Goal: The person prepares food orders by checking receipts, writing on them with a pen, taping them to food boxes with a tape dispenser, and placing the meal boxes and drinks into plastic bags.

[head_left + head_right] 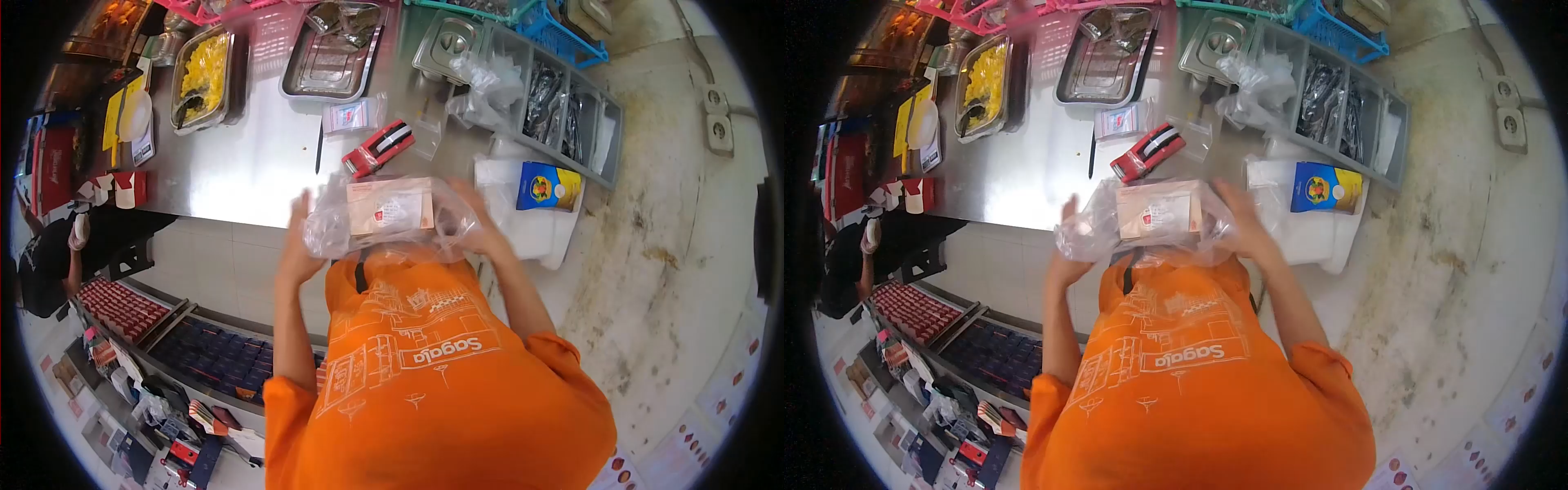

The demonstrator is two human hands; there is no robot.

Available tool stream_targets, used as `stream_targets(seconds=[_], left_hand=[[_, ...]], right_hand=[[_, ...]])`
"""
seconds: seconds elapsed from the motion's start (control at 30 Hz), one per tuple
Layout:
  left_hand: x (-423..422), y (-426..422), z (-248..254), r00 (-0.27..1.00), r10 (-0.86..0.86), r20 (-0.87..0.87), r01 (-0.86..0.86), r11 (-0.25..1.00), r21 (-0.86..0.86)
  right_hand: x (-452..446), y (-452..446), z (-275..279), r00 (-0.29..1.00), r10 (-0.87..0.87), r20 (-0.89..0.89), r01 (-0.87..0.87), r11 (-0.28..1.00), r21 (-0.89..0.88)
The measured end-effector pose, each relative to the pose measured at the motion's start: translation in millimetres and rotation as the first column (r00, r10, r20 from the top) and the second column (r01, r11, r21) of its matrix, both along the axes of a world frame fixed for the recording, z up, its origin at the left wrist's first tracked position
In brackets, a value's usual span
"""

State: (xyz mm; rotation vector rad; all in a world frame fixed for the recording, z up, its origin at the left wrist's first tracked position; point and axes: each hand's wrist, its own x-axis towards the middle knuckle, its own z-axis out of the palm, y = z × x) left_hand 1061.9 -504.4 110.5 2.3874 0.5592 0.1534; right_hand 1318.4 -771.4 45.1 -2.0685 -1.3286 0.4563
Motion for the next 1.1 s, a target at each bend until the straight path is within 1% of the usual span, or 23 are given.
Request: stream_targets(seconds=[0.03, 0.07, 0.13, 0.17, 0.23, 0.27, 0.37, 0.43, 0.5, 0.53, 0.6, 0.63, 0.7, 0.77, 0.8, 0.83, 0.87, 0.93, 0.97, 1.0, 1.03, 1.07, 1.1], left_hand=[[27.6, -10.5, -7.4, 0.981, -0.192, -0.033, 0.194, 0.976, 0.094], [62.5, -24.3, -4.0, 0.976, -0.210, 0.056, 0.208, 0.977, 0.039], [89.5, -45.4, -25.4, 0.969, -0.218, 0.119, 0.234, 0.961, -0.145], [88.9, -55.3, -72.6, 0.973, -0.214, 0.092, 0.231, 0.937, -0.262], [104.1, -59.9, -88.3, 0.985, -0.136, 0.107, 0.169, 0.879, -0.445], [109.7, -62.0, -69.1, 0.988, -0.054, 0.142, 0.121, 0.846, -0.519], [103.7, -67.1, -67.9, 0.982, 0.158, 0.103, -0.044, 0.725, -0.688], [108.2, -79.4, -57.8, 0.948, 0.310, 0.069, -0.150, 0.627, -0.764], [114.5, -83.3, -49.0, 0.955, -0.066, 0.288, 0.173, 0.915, -0.364], [117.3, -83.8, -42.4, 0.906, -0.275, 0.322, 0.323, 0.940, -0.108], [123.4, -77.2, 4.7, 0.928, -0.317, 0.196, 0.341, 0.935, -0.099], [122.1, -75.5, 19.7, 0.934, -0.334, 0.130, 0.347, 0.933, -0.097], [107.8, -73.2, -14.4, 0.960, -0.274, 0.049, 0.279, 0.943, -0.181], [95.8, -82.8, -66.1, 0.968, -0.187, 0.167, 0.224, 0.944, -0.242], [85.3, -94.2, -104.5, 0.973, -0.016, 0.230, 0.047, 0.991, -0.127], [80.0, -99.8, -127.4, 0.971, 0.053, 0.232, -0.028, 0.994, -0.110], [76.8, -103.8, -139.3, 0.976, 0.065, 0.209, -0.042, 0.993, -0.111], [69.1, -107.9, -146.5, 0.982, 0.069, 0.176, -0.049, 0.992, -0.115], [64.1, -108.3, -145.7, 0.985, 0.061, 0.162, -0.042, 0.992, -0.119], [59.0, -108.6, -143.2, 0.986, 0.062, 0.156, -0.043, 0.992, -0.119], [53.7, -108.4, -142.3, 0.986, 0.071, 0.150, -0.054, 0.992, -0.115], [51.4, -111.6, -143.0, 0.984, 0.091, 0.150, -0.075, 0.991, -0.111], [50.4, -114.4, -143.8, 0.980, 0.113, 0.161, -0.098, 0.990, -0.098]], right_hand=[[-12.5, 23.9, -3.0, 0.996, 0.059, -0.061, -0.051, 0.991, 0.125], [-18.9, 54.3, 3.7, 0.986, 0.151, -0.065, -0.133, 0.965, 0.226], [-39.4, 78.1, -17.8, 0.973, 0.080, -0.216, -0.040, 0.982, 0.182], [-40.8, 84.4, -5.6, 0.937, 0.027, -0.349, 0.025, 0.989, 0.146], [-40.7, 89.8, 30.0, 0.809, -0.073, -0.584, 0.134, 0.989, 0.061], [-39.1, 83.4, 17.2, 0.639, -0.083, -0.765, 0.214, 0.974, 0.073], [-37.9, 64.4, 10.7, 0.852, -0.074, -0.519, 0.228, 0.943, 0.240], [-53.1, 63.7, -4.2, 0.924, -0.043, -0.380, 0.118, 0.977, 0.177], [-53.3, 78.4, 3.3, 0.977, 0.122, -0.176, -0.071, 0.961, 0.269], [-54.9, 72.6, -8.7, 0.931, 0.102, -0.351, -0.013, 0.969, 0.245], [-61.0, 59.7, -43.4, 0.749, 0.055, -0.661, 0.083, 0.981, 0.176], [-58.6, 62.6, -28.3, 0.828, 0.013, -0.560, 0.070, 0.989, 0.128], [-54.8, 81.2, 20.3, 0.944, -0.058, -0.326, 0.070, 0.997, 0.026], [-65.0, 84.3, -21.6, 0.914, 0.186, -0.360, -0.222, 0.973, -0.062], [-62.0, 77.3, 10.9, 0.883, 0.265, -0.387, -0.326, 0.940, -0.098], [-55.2, 69.9, 38.1, 0.842, 0.341, -0.418, -0.427, 0.895, -0.131], [-27.1, 69.0, 47.5, 0.758, 0.515, -0.400, -0.569, 0.822, -0.022], [61.1, 81.5, 60.0, 0.502, 0.550, -0.667, -0.588, 0.783, 0.203], [114.2, 90.6, 93.9, 0.732, 0.447, -0.514, -0.533, 0.846, -0.025], [163.0, 95.2, 79.6, 0.899, 0.124, -0.420, -0.169, 0.983, -0.072], [210.4, 99.6, 67.0, 0.899, -0.237, -0.368, 0.231, 0.971, -0.061], [244.8, 108.8, 78.4, 0.919, -0.394, 0.014, 0.383, 0.902, 0.197], [281.3, 124.6, 69.9, 0.880, -0.474, 0.016, 0.472, 0.879, 0.072]])
